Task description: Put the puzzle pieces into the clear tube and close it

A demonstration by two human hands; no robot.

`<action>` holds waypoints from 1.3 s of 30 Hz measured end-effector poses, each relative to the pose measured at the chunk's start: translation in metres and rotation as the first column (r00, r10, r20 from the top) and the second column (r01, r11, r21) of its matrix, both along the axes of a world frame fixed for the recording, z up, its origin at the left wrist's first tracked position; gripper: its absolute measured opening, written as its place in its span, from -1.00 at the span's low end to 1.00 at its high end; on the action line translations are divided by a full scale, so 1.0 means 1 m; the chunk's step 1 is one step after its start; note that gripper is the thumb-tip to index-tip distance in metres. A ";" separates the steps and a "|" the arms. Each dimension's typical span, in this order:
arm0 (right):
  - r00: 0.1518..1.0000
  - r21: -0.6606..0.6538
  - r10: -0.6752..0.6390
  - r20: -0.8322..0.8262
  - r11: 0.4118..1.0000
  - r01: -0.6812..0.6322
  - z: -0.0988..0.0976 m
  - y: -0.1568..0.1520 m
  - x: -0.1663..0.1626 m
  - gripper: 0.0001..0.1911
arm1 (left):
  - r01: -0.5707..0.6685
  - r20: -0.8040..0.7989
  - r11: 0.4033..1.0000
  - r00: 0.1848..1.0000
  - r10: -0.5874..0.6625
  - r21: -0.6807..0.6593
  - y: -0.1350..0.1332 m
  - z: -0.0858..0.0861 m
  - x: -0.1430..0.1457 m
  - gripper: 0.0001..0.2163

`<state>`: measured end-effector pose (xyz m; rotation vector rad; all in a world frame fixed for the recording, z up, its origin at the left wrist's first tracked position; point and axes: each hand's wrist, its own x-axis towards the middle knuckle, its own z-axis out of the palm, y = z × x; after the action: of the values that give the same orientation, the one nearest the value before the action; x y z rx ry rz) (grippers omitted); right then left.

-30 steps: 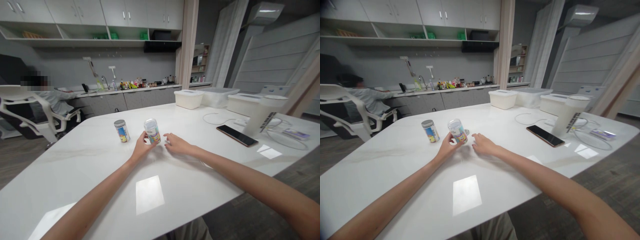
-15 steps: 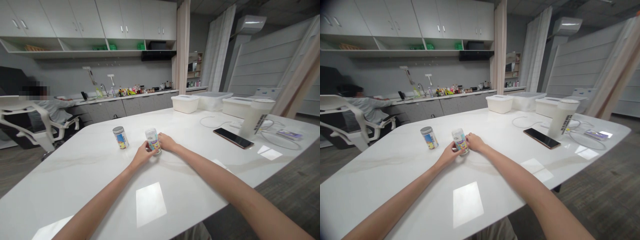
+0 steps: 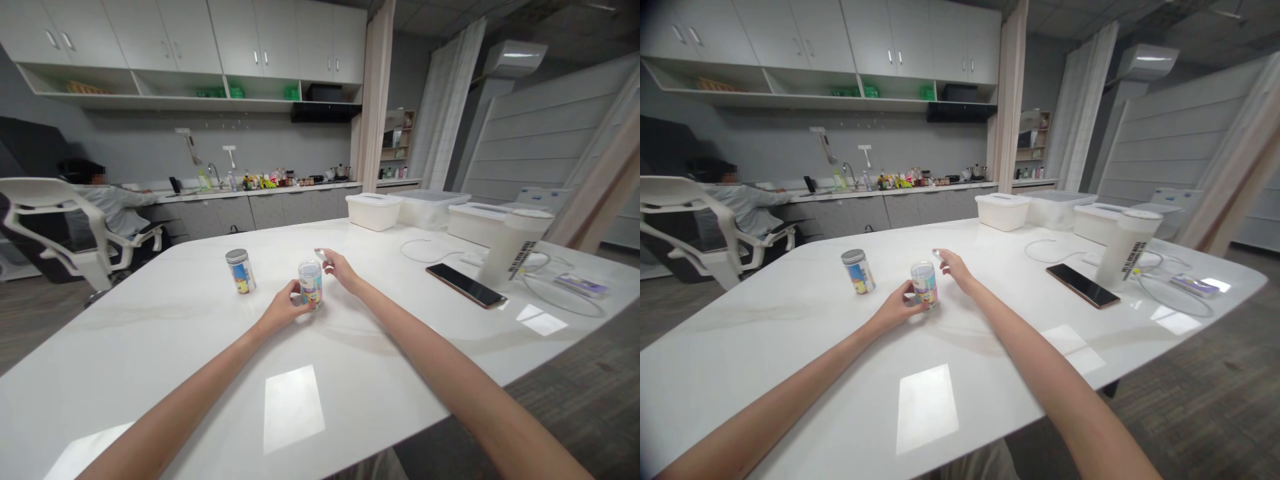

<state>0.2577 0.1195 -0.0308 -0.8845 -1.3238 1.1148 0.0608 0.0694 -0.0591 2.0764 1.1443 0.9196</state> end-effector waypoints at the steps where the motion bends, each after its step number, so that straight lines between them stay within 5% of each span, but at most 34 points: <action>1: 0.990 -0.028 0.061 -0.124 0.997 -0.065 0.005 -0.004 -0.001 -0.69 | 0.008 -0.001 1.000 1.000 -0.008 0.000 0.000 0.000 0.000 -0.58; 4: 0.923 -0.053 0.138 -0.360 0.984 -0.168 0.019 -0.015 -0.004 -0.74 | 0.025 0.009 1.000 1.000 -0.025 -0.010 -0.003 0.001 0.000 -0.58; 8: 0.882 0.015 0.226 -0.414 0.970 -0.242 0.032 -0.030 -0.007 -0.67 | 0.043 0.042 0.999 0.998 -0.041 -0.028 -0.007 0.005 0.001 -0.58; 11: 0.902 0.066 0.247 -0.355 0.969 -0.239 0.039 -0.036 -0.010 -0.58 | 0.038 0.047 0.999 0.998 -0.037 -0.034 -0.010 0.008 0.002 -0.60; 17: 0.987 0.117 0.087 -0.138 0.991 -0.071 0.042 -0.036 -0.015 -0.50 | 0.032 0.040 0.999 0.999 -0.031 -0.036 -0.010 0.007 0.002 -0.58; 23: 0.995 0.168 0.080 -0.059 0.983 -0.069 0.043 -0.037 -0.013 -0.41 | 0.031 0.056 0.999 0.998 -0.029 -0.030 -0.008 0.006 0.002 -0.59; 34: 0.997 0.199 0.042 -0.058 0.979 -0.030 0.034 -0.031 -0.013 -0.56 | 0.035 0.048 0.999 0.998 -0.035 -0.006 -0.004 -0.001 0.001 -0.58; 39: 0.987 0.300 0.034 0.159 0.950 -0.081 0.029 -0.033 -0.015 -0.59 | 0.047 0.065 0.999 0.997 -0.045 -0.019 -0.006 0.000 0.002 -0.61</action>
<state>0.2431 0.0864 -0.0018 -0.7134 -1.6076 0.8674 0.0624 0.0638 -0.0593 2.0332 1.0641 0.9417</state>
